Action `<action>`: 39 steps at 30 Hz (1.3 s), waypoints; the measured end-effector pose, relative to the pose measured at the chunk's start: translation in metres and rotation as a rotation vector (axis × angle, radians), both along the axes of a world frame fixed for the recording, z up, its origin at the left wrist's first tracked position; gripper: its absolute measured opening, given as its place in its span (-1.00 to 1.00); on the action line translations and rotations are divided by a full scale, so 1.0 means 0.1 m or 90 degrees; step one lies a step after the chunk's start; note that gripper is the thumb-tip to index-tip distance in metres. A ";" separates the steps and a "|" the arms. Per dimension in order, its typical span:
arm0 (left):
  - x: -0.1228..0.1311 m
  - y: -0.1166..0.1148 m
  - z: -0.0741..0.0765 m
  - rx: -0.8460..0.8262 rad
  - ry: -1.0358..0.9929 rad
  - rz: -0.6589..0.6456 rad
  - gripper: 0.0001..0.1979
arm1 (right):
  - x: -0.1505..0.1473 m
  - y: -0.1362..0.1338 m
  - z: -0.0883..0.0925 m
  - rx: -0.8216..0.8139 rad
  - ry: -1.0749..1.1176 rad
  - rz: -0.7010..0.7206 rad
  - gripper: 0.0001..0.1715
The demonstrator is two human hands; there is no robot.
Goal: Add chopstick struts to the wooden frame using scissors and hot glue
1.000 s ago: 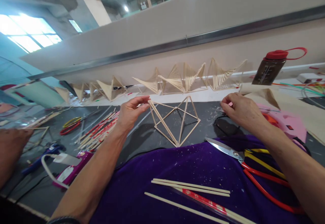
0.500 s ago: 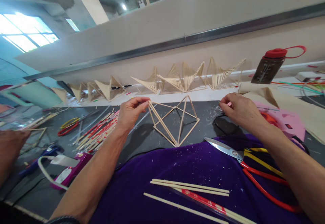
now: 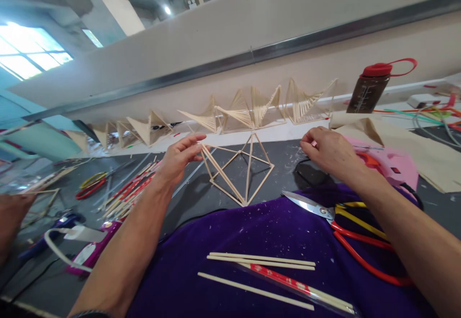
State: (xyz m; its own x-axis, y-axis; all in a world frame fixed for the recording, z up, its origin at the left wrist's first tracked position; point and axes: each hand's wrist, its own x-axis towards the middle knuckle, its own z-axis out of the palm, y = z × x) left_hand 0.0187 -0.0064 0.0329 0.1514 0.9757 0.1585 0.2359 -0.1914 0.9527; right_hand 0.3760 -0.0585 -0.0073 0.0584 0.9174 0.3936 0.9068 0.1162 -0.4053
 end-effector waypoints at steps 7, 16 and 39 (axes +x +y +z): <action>0.02 0.02 -0.07 -0.005 -0.036 -0.036 -0.59 | -0.02 -0.01 -0.01 -0.014 -0.010 0.007 -0.82; -0.03 0.02 -0.08 0.016 -0.021 -0.074 -0.63 | -0.02 0.01 -0.06 -0.004 -0.029 0.015 -0.80; -0.02 0.00 -0.09 0.052 -0.072 0.019 -0.70 | 0.03 0.00 -0.15 -0.034 -0.044 -0.001 -0.77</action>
